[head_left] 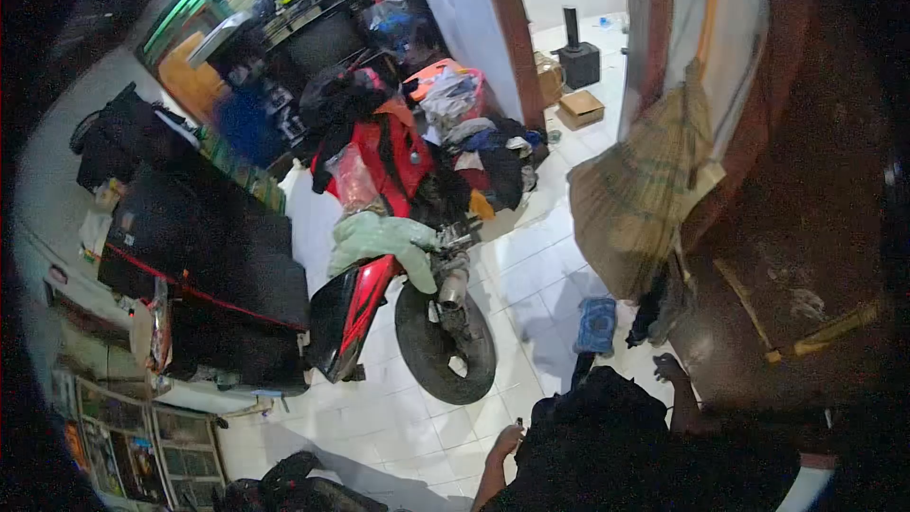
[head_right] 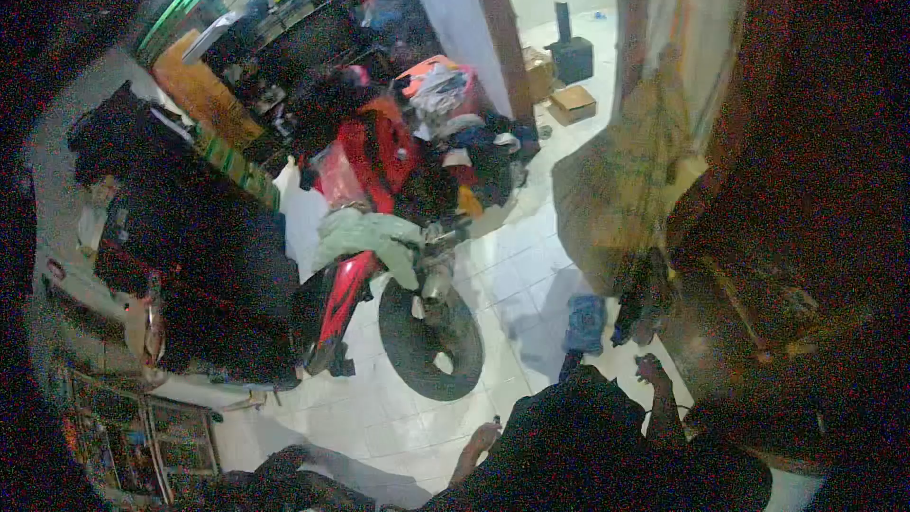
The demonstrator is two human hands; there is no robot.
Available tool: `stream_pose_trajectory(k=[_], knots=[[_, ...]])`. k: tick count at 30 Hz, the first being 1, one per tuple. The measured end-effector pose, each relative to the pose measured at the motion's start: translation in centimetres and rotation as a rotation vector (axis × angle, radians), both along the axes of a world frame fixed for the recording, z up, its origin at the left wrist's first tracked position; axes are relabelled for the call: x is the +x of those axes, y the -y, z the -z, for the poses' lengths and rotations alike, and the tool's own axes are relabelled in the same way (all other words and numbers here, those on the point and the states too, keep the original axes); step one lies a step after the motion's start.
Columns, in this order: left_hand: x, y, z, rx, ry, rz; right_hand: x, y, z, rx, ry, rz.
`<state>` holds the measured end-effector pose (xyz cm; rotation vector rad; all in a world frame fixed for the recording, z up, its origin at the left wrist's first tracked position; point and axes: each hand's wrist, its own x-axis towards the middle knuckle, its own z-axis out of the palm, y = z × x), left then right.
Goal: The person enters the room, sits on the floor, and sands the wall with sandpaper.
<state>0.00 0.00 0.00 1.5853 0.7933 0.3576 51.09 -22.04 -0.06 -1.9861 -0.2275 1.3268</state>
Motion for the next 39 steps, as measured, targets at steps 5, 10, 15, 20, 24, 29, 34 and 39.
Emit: stream_pose_trajectory(k=[5,10,15,20,24,29,34,39], knots=[[1.1,-0.6,0.4,-0.125,-0.469,-0.096,0.5,-15.4,5.7,0.059,0.13,-0.597],[1.9,-2.9,-1.4,-0.107,-0.499,-0.285,-2.6,-27.1,0.2,0.252,0.598,-1.113],[4.9,-8.4,-4.0,-0.172,-0.245,-0.605,-2.1,-36.5,-3.9,0.192,0.557,-1.049],[12.5,-21.1,-6.2,-0.462,-0.13,-0.566,0.9,-44.1,-11.3,0.143,0.454,-0.928],[20.8,-31.8,-11.5,0.029,-0.366,-0.329,4.7,-48.0,-15.5,0.269,0.431,-0.765],[30.6,-40.9,-17.1,0.223,-0.326,-0.162,8.4,-52.8,-20.6,0.269,0.344,-0.593],[38.9,-49.3,-16.7,0.147,-0.18,-0.069,12.1,-57.5,-20.7,0.207,0.416,-0.539],[44.8,-59.2,-19.4,0.136,-0.115,0.086,13.4,-65.3,-22.3,0.2,0.557,-0.459]])
